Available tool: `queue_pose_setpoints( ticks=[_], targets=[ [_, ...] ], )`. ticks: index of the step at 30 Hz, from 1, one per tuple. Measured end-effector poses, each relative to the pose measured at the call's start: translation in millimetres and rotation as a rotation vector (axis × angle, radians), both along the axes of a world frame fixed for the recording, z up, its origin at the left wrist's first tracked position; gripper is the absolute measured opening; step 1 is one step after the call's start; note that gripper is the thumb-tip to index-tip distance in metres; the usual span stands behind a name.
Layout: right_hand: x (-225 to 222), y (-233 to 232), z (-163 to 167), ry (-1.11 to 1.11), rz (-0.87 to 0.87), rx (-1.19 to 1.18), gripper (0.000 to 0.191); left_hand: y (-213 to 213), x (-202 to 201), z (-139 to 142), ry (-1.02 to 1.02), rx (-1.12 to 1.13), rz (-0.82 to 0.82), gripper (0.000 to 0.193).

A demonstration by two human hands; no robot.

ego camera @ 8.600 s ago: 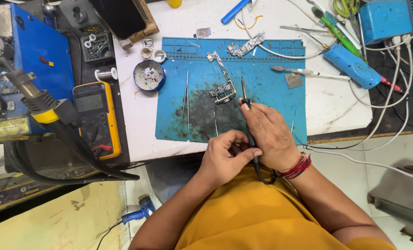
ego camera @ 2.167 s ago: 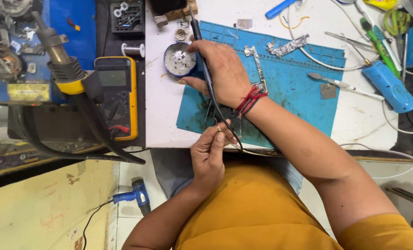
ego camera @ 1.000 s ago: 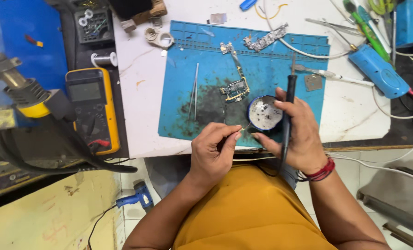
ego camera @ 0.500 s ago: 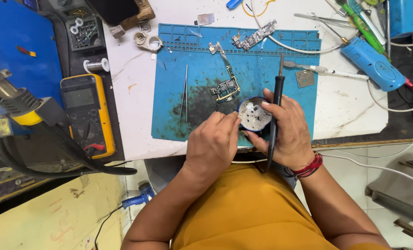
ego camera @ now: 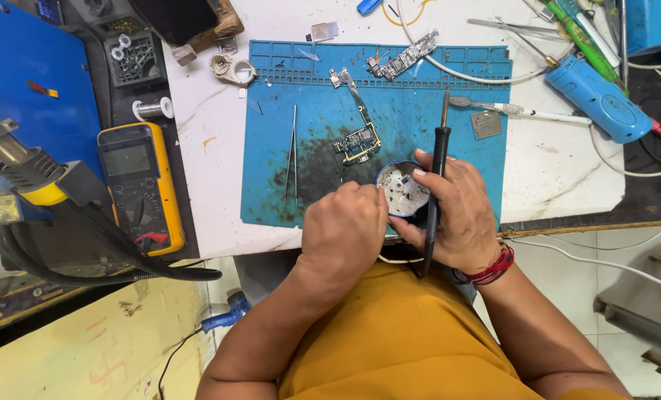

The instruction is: The person repairs a disassembled phone motherboard on a blue silicone mat. They use a hot air gun to heat the board while lifting components with tweezers, dip parts in a flux container, and solder connections on the board with a soldering iron.

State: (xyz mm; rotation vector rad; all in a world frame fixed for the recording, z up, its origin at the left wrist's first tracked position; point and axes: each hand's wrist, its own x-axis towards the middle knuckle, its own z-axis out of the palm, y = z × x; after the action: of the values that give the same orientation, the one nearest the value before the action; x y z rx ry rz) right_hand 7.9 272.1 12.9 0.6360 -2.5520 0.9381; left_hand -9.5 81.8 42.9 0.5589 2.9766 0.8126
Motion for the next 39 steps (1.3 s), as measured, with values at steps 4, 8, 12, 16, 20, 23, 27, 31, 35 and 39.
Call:
queue_pose_setpoints(
  ticks=[4, 8, 12, 16, 20, 23, 27, 31, 35, 39],
  targets=[
    [1, 1, 1, 0.005, 0.002, -0.006, 0.073, 5, -3, 1, 0.003, -0.030, 0.002, 0.025],
    [2, 3, 0, 0.004, -0.022, -0.017, 0.072, 2, 2, 10, 0.048, 0.023, -0.003, 0.017],
    [5, 1, -4, 0.017, -0.240, -0.022, 0.072, -10, 9, 14, 0.112, 0.197, 0.053, 0.009],
    [9, -1, -11, 0.057, -0.377, -0.068, 0.069, -22, 6, 4, 0.167, 0.257, 0.137, 0.015],
    [15, 0, -16, 0.123, -0.221, -0.151, 0.059, -26, 1, -12, 0.176, 0.270, 0.156, 0.017],
    [18, -12, -23, 0.001, -0.089, -0.470, 0.059, -25, 1, -21, 0.194, 0.298, 0.171, 0.014],
    [21, -14, -20, -0.011, -0.119, -0.326, 0.034, -29, -1, -28, 0.221, 0.283, 0.200, 0.011],
    [13, -23, -17, -0.173, -0.208, -0.457, 0.020, -32, -2, -28, 0.234, 0.278, 0.184, 0.014],
    [7, -24, -14, -0.184, -0.150, -0.414, 0.020, -31, -7, -31, 0.239, 0.272, 0.171, 0.015],
    [2, -25, -17, -0.184, -0.167, -0.398, 0.016, -34, -9, -34, 0.214, 0.260, 0.163, 0.014]
  ],
)
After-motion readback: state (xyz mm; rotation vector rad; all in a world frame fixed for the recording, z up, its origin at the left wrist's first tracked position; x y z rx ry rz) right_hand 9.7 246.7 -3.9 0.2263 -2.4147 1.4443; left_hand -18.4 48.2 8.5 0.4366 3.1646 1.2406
